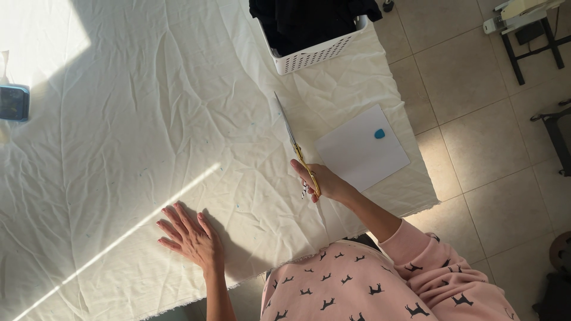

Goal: Marking a template on fabric with chalk and cutting it out with scissors.

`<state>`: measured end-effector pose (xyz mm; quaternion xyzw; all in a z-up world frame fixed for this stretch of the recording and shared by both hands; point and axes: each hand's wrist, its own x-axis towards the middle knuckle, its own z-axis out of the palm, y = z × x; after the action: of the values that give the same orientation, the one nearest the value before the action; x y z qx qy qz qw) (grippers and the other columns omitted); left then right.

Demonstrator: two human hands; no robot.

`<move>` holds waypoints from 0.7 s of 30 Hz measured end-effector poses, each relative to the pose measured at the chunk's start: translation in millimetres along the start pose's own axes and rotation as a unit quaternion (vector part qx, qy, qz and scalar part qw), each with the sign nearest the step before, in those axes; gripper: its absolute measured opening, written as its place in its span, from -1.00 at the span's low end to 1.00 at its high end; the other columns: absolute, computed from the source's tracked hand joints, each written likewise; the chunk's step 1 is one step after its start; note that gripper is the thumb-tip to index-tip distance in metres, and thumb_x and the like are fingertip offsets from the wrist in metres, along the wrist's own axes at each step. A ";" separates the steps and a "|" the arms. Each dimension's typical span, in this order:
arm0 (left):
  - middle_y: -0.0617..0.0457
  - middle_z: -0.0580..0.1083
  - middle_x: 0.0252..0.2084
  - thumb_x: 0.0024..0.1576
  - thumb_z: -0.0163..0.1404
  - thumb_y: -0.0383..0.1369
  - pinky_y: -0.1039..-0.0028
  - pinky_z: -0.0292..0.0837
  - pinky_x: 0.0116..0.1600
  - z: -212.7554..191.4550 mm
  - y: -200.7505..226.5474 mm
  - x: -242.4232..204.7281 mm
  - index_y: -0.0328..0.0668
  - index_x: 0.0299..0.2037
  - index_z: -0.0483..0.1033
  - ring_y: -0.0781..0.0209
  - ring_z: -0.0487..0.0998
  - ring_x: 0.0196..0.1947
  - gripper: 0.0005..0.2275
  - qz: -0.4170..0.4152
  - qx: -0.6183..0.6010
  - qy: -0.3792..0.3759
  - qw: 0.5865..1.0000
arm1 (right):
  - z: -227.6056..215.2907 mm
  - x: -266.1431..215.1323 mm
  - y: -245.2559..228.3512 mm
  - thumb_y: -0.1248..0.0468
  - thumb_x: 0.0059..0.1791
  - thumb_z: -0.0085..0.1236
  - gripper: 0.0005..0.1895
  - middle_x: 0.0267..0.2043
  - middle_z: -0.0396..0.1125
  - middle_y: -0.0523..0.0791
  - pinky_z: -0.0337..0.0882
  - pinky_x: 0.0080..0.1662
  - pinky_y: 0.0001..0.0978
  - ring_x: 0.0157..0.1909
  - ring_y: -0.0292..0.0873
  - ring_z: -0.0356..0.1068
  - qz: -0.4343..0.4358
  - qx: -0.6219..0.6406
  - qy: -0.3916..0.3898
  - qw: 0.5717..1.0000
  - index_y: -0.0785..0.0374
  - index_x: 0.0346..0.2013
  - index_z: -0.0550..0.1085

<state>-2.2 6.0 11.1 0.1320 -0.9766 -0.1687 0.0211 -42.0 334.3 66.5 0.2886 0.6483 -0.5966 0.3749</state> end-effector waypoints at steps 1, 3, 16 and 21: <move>-0.01 -0.07 0.59 0.36 -0.43 0.01 -0.18 -0.56 0.49 0.4 0.0 -0.2 -0.05 0.54 -0.03 -0.18 -0.29 0.58 -0.42 0.000 0.000 0.000 1.000 | -0.4 1.3 -4.4 -0.38 -0.07 -0.17 -0.24 -0.48 0.18 -0.06 0.30 -0.57 -0.37 -0.55 -0.21 0.19 0.000 0.000 0.000 1.000 0.35 -0.51 0.29; -0.02 -0.07 0.59 0.36 -0.42 0.00 -0.20 -0.55 0.49 0.7 -0.4 0.2 -0.08 0.54 -0.01 -0.21 -0.27 0.57 -0.42 0.003 0.001 0.003 1.000 | -0.5 4.5 -14.0 -0.38 -0.07 -0.20 -0.22 -0.38 0.23 -0.03 0.37 -0.55 -0.38 -0.55 -0.20 0.20 0.010 0.008 -0.003 1.000 0.39 -0.43 0.34; 0.03 -0.12 0.60 0.35 -0.41 -0.01 -0.16 -0.57 0.50 2.5 -3.8 -0.5 -0.01 0.55 -0.06 -0.16 -0.32 0.58 -0.42 0.003 0.013 0.000 1.000 | 0.2 9.2 -15.6 -0.39 -0.08 -0.23 -0.18 -0.41 0.24 -0.03 0.33 -0.59 -0.37 -0.52 -0.20 0.23 -0.016 -0.010 -0.004 1.000 0.42 -0.43 0.36; 0.00 -0.11 0.60 0.35 -0.40 -0.01 -0.17 -0.56 0.49 2.3 -3.5 -0.6 -0.04 0.55 -0.04 -0.19 -0.31 0.58 -0.42 0.007 0.008 -0.001 1.000 | -1.2 12.8 -18.1 -0.37 -0.06 -0.18 -0.23 -0.46 0.21 -0.03 0.29 -0.63 -0.38 -0.58 -0.24 0.18 -0.025 0.007 -0.003 1.000 0.38 -0.48 0.32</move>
<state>-1.0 3.8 7.7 0.1252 -0.9787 -0.1613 0.0201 -64.1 332.4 65.9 0.2729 0.6501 -0.6111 0.3599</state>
